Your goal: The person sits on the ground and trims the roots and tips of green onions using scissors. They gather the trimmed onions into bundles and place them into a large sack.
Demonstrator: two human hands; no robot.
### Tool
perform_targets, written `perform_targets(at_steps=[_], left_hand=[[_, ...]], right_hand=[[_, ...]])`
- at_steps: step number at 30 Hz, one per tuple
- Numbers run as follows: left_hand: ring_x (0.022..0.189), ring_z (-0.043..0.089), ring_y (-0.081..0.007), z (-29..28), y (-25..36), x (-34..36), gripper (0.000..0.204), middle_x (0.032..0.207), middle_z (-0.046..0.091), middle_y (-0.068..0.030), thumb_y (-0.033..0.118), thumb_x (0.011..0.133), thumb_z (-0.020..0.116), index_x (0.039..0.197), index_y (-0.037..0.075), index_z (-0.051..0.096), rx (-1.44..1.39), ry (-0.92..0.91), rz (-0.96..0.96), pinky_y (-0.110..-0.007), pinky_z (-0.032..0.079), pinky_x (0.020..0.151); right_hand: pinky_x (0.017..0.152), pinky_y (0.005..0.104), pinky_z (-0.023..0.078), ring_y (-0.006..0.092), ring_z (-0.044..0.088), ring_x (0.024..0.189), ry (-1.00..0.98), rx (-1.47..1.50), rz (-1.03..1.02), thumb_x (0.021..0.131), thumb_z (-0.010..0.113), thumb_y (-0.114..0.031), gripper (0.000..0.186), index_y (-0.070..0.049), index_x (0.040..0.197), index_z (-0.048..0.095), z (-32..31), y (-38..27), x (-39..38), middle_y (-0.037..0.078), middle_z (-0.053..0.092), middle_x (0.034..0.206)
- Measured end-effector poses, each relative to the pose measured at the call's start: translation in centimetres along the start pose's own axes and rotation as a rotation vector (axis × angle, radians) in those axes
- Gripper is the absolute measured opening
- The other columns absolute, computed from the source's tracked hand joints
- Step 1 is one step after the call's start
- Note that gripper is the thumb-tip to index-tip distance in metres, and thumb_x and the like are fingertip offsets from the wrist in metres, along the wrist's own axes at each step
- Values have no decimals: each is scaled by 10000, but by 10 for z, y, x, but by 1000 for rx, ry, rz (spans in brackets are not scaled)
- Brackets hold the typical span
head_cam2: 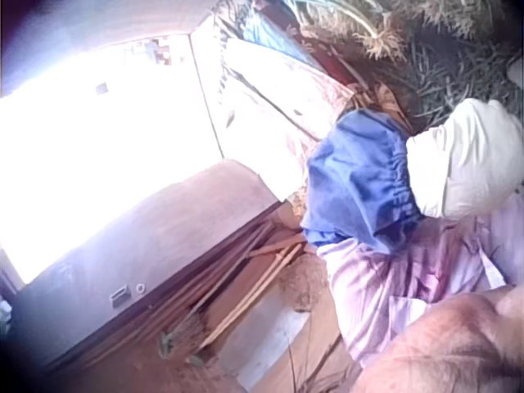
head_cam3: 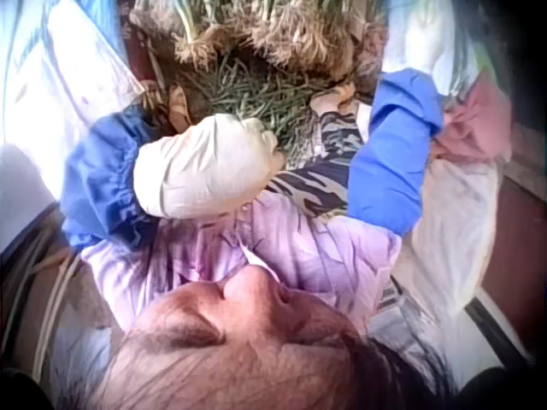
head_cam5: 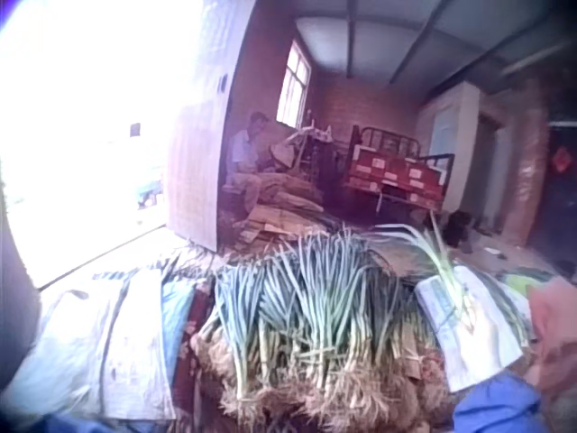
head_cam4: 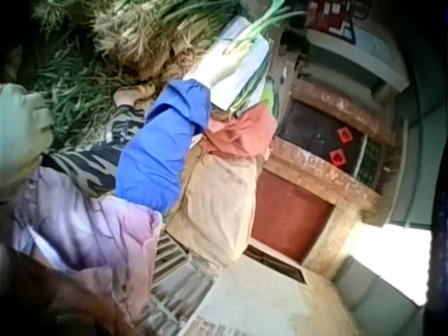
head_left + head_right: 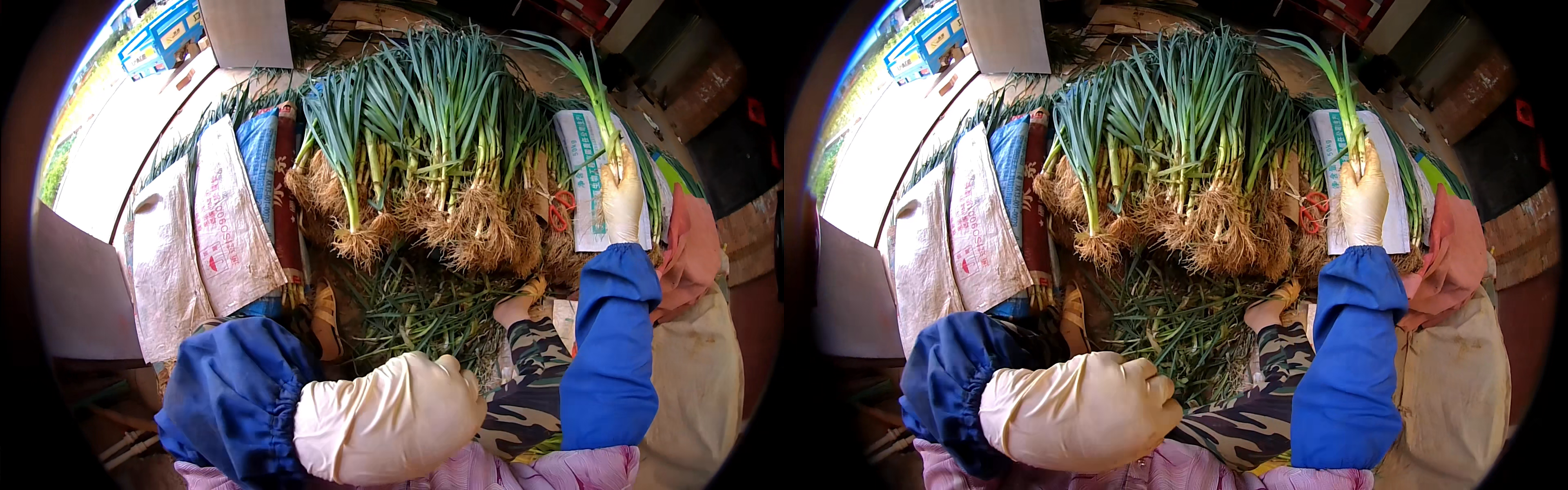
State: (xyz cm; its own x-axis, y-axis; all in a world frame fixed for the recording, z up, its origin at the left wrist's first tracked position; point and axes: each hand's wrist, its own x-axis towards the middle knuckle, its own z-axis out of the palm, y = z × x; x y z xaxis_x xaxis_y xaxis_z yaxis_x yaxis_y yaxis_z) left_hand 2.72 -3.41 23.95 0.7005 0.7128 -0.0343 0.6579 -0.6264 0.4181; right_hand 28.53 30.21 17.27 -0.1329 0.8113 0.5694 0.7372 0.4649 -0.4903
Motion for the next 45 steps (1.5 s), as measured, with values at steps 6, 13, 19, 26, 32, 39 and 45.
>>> perform_targets(at_steps=[6,13,19,26,32,39,45], left_hand=[[647,599,-237,-32,6,-28,233,736,614,-114,229,769,715,758,20,613,-345,438,200,-347,513,564],[624,607,-233,-26,-24,-39,224,742,659,-155,169,736,764,733,-24,649,-920,1131,564,-328,512,530],[680,613,-279,-18,-34,-24,248,773,656,-175,209,747,724,793,-22,648,-776,938,515,-361,511,582],[746,620,-332,7,-40,16,296,810,652,-199,255,759,678,862,-21,646,-357,177,390,-399,510,642],[802,626,-378,81,-64,28,349,842,649,-219,295,770,639,922,-20,645,-199,-327,189,-431,509,694],[857,650,-343,127,-81,11,401,892,666,-203,313,815,595,1062,-2,621,-554,-243,-164,-406,513,742],[1047,604,-138,207,-77,21,393,1115,660,-63,256,958,563,1278,30,546,-1263,-138,-318,-271,470,912]], right_hand=[[883,401,501,359,596,1069,-406,-608,103,854,641,-202,624,-28,1403,402,47,-8,-26,260,553,1224],[940,410,480,352,591,1090,-559,-257,304,877,615,-448,818,24,1452,274,155,-82,-65,265,592,1165],[1040,358,430,341,508,1241,-527,-264,577,818,620,-165,733,31,1439,283,185,-68,-39,257,507,1322],[450,240,422,102,507,488,-190,613,755,893,550,-202,184,-86,757,592,56,6,94,-4,565,624],[568,210,423,70,537,618,82,531,252,937,550,-215,171,-73,898,637,-159,-48,242,-28,586,716],[817,348,487,270,633,910,133,-149,-400,846,585,-126,392,-34,1226,551,-74,-146,131,132,633,963],[557,355,526,219,566,636,-106,-273,-350,949,551,-227,227,-29,1038,487,71,-99,-77,126,532,908]])
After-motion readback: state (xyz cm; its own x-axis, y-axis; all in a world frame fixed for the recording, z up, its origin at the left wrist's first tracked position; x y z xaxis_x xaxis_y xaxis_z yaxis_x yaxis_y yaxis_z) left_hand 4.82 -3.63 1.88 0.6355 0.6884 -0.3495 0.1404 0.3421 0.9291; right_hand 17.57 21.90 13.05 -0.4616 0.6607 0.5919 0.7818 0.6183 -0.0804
